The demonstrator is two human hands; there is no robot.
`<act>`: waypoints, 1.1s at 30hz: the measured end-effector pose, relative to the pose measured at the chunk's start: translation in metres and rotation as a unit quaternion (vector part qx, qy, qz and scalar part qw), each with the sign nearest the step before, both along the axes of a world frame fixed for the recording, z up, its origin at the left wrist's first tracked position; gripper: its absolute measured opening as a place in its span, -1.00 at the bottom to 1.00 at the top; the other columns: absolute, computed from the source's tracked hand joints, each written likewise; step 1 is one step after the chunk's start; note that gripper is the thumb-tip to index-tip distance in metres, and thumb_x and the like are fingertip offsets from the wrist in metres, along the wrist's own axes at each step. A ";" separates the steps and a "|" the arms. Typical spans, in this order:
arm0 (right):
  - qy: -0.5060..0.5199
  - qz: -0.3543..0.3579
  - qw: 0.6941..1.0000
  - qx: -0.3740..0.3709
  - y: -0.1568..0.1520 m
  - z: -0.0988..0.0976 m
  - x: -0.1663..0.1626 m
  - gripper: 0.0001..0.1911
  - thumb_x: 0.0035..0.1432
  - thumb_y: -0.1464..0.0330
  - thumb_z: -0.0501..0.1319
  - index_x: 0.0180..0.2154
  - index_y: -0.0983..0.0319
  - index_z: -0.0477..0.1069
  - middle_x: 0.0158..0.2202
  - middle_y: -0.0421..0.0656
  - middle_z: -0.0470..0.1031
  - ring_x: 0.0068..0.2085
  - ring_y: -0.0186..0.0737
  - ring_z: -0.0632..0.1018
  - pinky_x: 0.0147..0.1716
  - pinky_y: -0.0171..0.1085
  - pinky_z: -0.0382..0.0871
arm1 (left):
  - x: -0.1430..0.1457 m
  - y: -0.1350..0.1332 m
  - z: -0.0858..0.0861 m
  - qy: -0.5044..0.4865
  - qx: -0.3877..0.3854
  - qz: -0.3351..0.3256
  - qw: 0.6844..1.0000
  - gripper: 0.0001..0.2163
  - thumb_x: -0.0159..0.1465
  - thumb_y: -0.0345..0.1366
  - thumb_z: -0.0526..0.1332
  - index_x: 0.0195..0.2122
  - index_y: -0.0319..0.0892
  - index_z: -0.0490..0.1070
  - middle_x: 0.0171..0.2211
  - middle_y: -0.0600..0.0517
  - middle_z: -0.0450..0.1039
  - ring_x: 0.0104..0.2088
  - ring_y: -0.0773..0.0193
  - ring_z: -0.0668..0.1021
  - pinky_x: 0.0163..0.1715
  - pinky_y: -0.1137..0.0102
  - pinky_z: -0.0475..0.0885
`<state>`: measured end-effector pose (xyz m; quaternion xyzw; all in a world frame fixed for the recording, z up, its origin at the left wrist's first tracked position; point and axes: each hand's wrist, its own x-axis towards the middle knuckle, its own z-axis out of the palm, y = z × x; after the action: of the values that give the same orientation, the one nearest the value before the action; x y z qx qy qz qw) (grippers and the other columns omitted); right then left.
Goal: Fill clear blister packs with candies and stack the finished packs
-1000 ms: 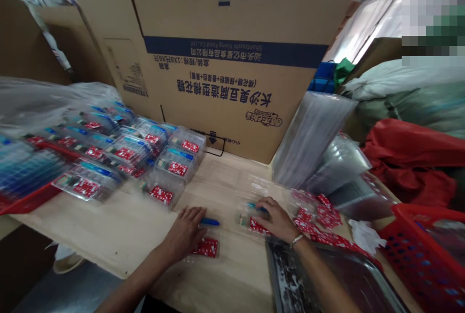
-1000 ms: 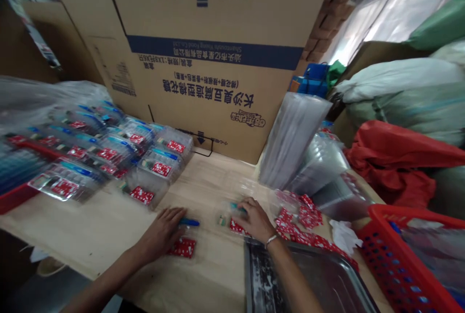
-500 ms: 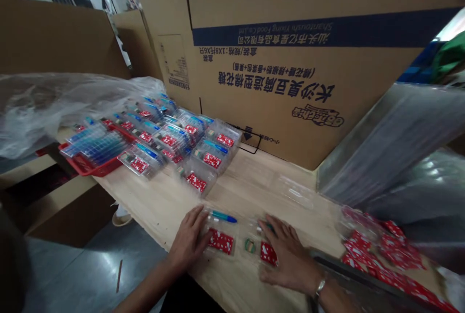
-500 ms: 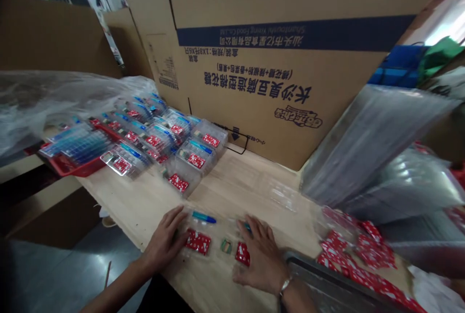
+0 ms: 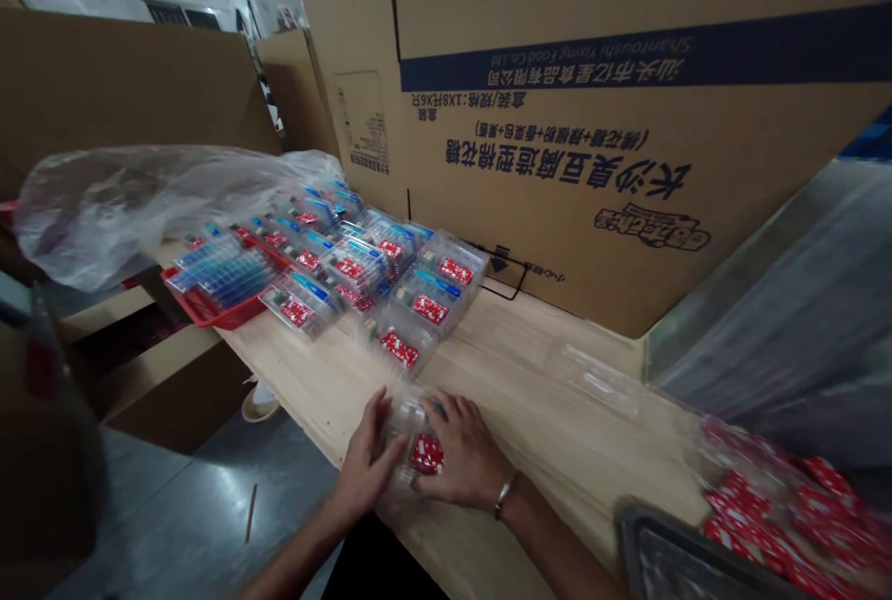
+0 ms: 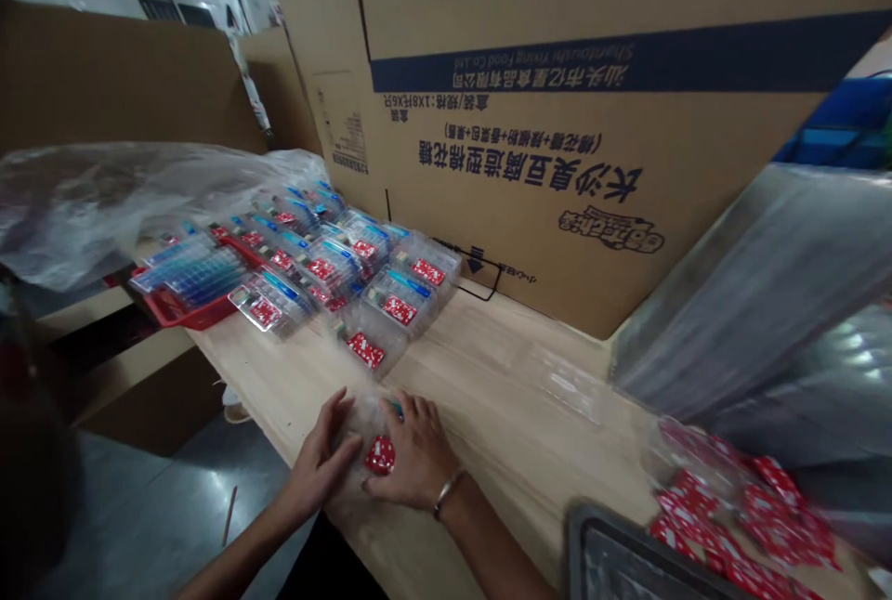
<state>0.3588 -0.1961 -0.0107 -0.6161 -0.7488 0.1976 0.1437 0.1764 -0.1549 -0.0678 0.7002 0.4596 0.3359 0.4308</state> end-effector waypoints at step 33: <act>0.084 -0.334 0.918 0.194 -0.147 -0.002 0.076 -0.61 0.24 0.29 0.03 0.08 0.23 0.25 0.14 0.00 0.28 0.15 -0.13 0.31 0.10 -0.12 0.26 | 0.031 0.026 0.029 0.004 0.076 -0.025 0.997 -0.55 0.10 0.09 0.13 -0.10 -0.08 0.38 -0.01 -0.06 0.41 0.02 -0.11 0.41 -0.04 -0.01 0.36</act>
<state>0.4343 -0.3430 -0.0124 -0.7716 -0.5081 0.0402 0.3806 0.2075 -0.1288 -0.0383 0.7439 0.4167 0.3559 0.3827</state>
